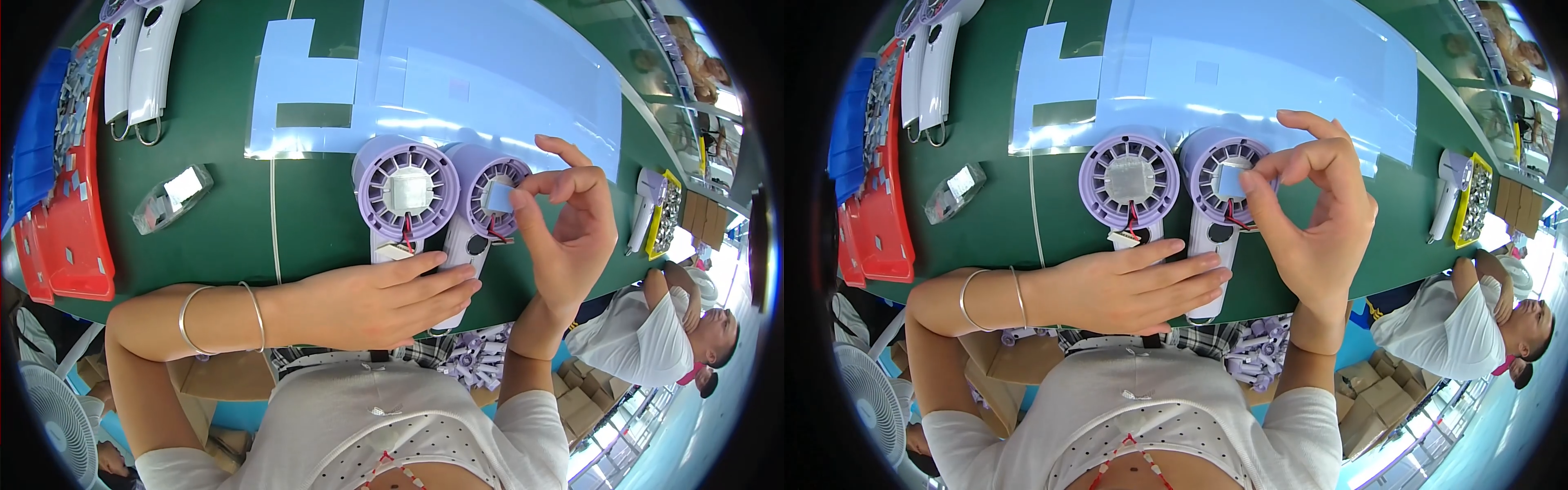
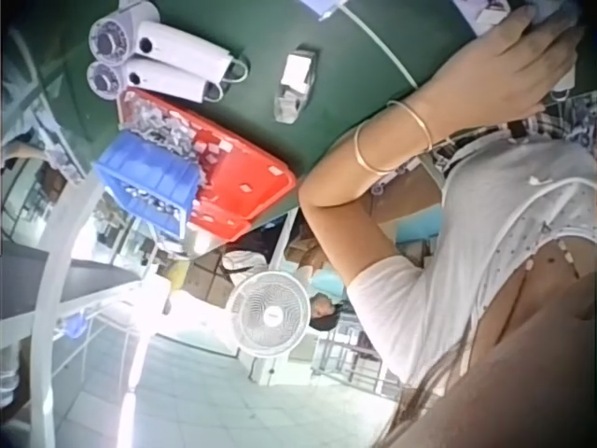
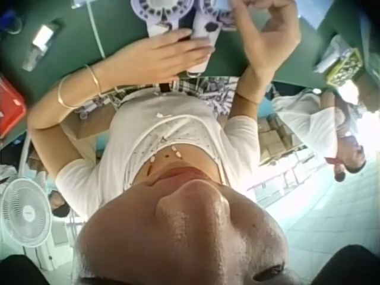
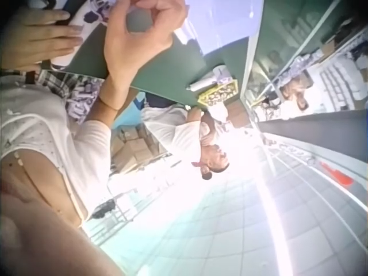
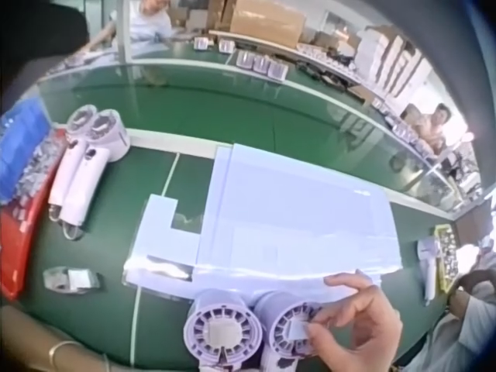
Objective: The person assembles small portable hand fans by hand, inserting electronic components and fan blades into plastic housings.
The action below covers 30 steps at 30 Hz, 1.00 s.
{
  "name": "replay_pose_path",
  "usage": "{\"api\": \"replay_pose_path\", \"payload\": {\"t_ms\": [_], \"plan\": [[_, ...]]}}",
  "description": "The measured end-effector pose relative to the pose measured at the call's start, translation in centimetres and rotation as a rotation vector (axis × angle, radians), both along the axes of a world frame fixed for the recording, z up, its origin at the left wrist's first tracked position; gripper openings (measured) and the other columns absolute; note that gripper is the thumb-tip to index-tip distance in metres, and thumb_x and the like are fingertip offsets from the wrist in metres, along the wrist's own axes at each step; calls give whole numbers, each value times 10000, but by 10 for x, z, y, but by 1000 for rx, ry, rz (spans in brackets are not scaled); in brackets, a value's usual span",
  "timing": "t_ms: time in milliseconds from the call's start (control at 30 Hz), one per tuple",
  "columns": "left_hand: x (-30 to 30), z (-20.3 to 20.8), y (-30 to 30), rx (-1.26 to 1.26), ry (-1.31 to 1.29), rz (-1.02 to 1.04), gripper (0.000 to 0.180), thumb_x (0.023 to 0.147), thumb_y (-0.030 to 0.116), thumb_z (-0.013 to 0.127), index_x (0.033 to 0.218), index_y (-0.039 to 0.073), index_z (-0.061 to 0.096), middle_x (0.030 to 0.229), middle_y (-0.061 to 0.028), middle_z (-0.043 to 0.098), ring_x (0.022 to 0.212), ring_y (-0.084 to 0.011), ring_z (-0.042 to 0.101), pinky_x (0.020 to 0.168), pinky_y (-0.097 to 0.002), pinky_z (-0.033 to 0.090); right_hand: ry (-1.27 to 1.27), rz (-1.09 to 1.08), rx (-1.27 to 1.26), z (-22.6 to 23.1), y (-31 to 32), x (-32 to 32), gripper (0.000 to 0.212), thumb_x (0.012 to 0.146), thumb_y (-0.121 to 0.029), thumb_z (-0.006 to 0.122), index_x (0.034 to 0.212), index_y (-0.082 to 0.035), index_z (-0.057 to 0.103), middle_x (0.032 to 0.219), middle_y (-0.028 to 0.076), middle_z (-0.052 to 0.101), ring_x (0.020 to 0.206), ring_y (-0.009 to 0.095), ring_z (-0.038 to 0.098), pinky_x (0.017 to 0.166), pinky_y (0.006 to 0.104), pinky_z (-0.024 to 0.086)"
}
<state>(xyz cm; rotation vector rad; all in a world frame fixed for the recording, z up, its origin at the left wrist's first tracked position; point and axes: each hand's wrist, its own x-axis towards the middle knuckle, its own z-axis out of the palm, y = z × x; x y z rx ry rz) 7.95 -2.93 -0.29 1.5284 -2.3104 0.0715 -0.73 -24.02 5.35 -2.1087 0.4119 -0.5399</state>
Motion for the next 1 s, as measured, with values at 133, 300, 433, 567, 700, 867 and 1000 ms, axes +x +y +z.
{"api": "replay_pose_path", "payload": {"t_ms": [133,300,433,567,700,867,1000], "plan": [[0,-1,-1,-6,-2,1,756,873,556,574,1413,32,509,1506,-133,453,1429,-286,372,1192,-458,264,54,89,-200,-1,-6,-5,302,797,104,722,899,-45,480,1212,292,603,811,116,649,770,255,508],[1,1,-1,3,-7,4,754,881,559,566,1416,30,504,1510,-135,448,1430,-290,371,1192,-459,264,3,62,-490,2,2,1,272,727,4,773,885,-90,573,729,7,658,1110,276,640,1116,581,290],[3,0,-1,7,-9,-9,751,897,566,554,1417,28,499,1514,-135,441,1432,-290,365,1191,-453,269,-60,45,-276,3,-10,-6,170,835,-76,712,949,-24,597,909,86,671,1020,215,629,995,455,386],[-1,3,-4,27,-18,-11,719,896,564,570,1420,74,522,1531,-91,435,1452,-251,346,1192,-465,229,-48,-304,-111,1,-52,-10,179,918,-89,656,1047,35,651,903,72,646,959,179,604,892,338,472],[4,7,0,60,-4,-37,760,909,560,568,1417,1,486,1518,-123,434,1436,-289,355,1180,-447,282,234,-210,-664,-22,-91,-2,341,881,-168,693,1204,-60,667,1103,161,640,1026,324,614,911,396,458],[4,6,-2,38,9,-44,734,922,535,566,1420,1,487,1514,-125,439,1430,-293,363,1167,-446,295,360,-257,-733,-45,-109,-7,407,878,-260,705,1243,-84,667,1165,138,602,1064,330,576,1009,471,360],[6,7,-3,49,-17,-46,719,939,525,551,1423,-2,481,1509,-123,447,1425,-284,373,1155,-442,313,311,-272,-697,-54,-111,0,406,873,-249,714,1233,-65,674,1139,125,600,1048,315,574,1010,460,358]]}}
